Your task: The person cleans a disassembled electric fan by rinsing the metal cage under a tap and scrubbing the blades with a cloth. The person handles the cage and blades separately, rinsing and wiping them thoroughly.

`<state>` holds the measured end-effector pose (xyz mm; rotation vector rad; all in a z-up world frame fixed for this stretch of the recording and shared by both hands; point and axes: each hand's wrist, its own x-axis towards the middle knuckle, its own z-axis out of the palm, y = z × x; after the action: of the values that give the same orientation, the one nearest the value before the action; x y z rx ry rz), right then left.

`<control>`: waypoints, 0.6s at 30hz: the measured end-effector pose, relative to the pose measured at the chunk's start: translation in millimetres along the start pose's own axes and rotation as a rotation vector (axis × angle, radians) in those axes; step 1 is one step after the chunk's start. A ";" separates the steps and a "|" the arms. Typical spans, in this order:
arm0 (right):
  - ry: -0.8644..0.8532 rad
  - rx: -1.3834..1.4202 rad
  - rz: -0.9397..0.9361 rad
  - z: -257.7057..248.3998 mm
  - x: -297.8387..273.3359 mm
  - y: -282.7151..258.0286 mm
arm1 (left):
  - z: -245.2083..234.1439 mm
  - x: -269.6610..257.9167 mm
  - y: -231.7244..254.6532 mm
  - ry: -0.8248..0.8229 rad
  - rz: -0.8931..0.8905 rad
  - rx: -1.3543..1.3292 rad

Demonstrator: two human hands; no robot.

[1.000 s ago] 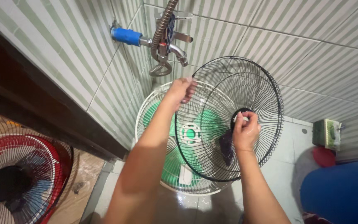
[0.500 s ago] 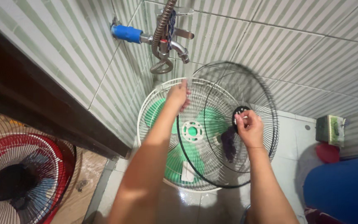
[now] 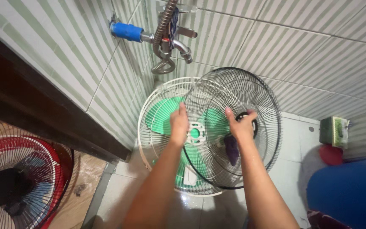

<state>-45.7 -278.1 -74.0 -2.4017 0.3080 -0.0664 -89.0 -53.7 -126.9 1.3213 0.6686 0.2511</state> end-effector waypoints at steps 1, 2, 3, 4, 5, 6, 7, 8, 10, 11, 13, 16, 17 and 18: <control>-0.005 -0.012 0.070 -0.7 -1.3 -0.8 | 0.8 -7.9 -9.8 -0.025 0.006 -0.065; 0.009 0.008 0.052 -3.0 -3.8 -1.9 | 2.0 -10.7 -16.7 -0.050 0.013 -0.131; 0.024 0.028 0.033 -6.9 -6.4 -3.8 | 4.1 -8.0 -20.0 -0.091 -0.002 -0.114; 0.040 0.048 0.014 -11.5 -9.1 -6.3 | 6.8 -3.8 -21.9 -0.131 -0.016 -0.098; 0.061 0.040 -0.003 -15.9 -11.9 -9.0 | 8.7 1.1 -22.9 -0.169 -0.033 -0.080; 0.082 0.032 -0.020 -20.0 -14.5 -12.3 | 12.6 9.5 -20.7 -0.134 0.098 -0.012; 0.104 0.023 -0.035 -23.9 -17.2 -15.5 | 18.6 20.4 -15.7 -0.102 0.228 0.057; 0.098 0.037 -0.040 -26.6 -19.2 -19.3 | 23.4 32.2 -9.0 -0.070 0.357 0.127; 0.090 0.061 -0.046 -32.3 -21.1 -25.4 | 35.8 58.5 9.6 -0.268 0.124 -0.006; 0.115 0.063 -0.062 -34.7 -20.4 -29.4 | 41.0 66.5 17.6 -0.174 0.189 0.185; 0.164 0.066 -0.096 -38.2 -19.2 -36.3 | 49.5 76.6 33.9 0.024 0.314 0.565; 0.109 0.094 -0.011 -41.8 -19.8 -41.5 | 61.1 81.3 62.9 0.011 0.356 0.764; 0.098 0.081 -0.029 -42.7 -20.7 -42.2 | 65.6 80.0 73.6 0.040 0.387 0.742; 0.086 0.069 -0.047 -43.6 -22.0 -42.7 | 70.9 77.4 84.7 0.069 0.418 0.719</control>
<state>-64.1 -270.2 -12.3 -2.3420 0.2848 -0.1987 30.1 -48.5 -63.7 2.1554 0.5503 0.4168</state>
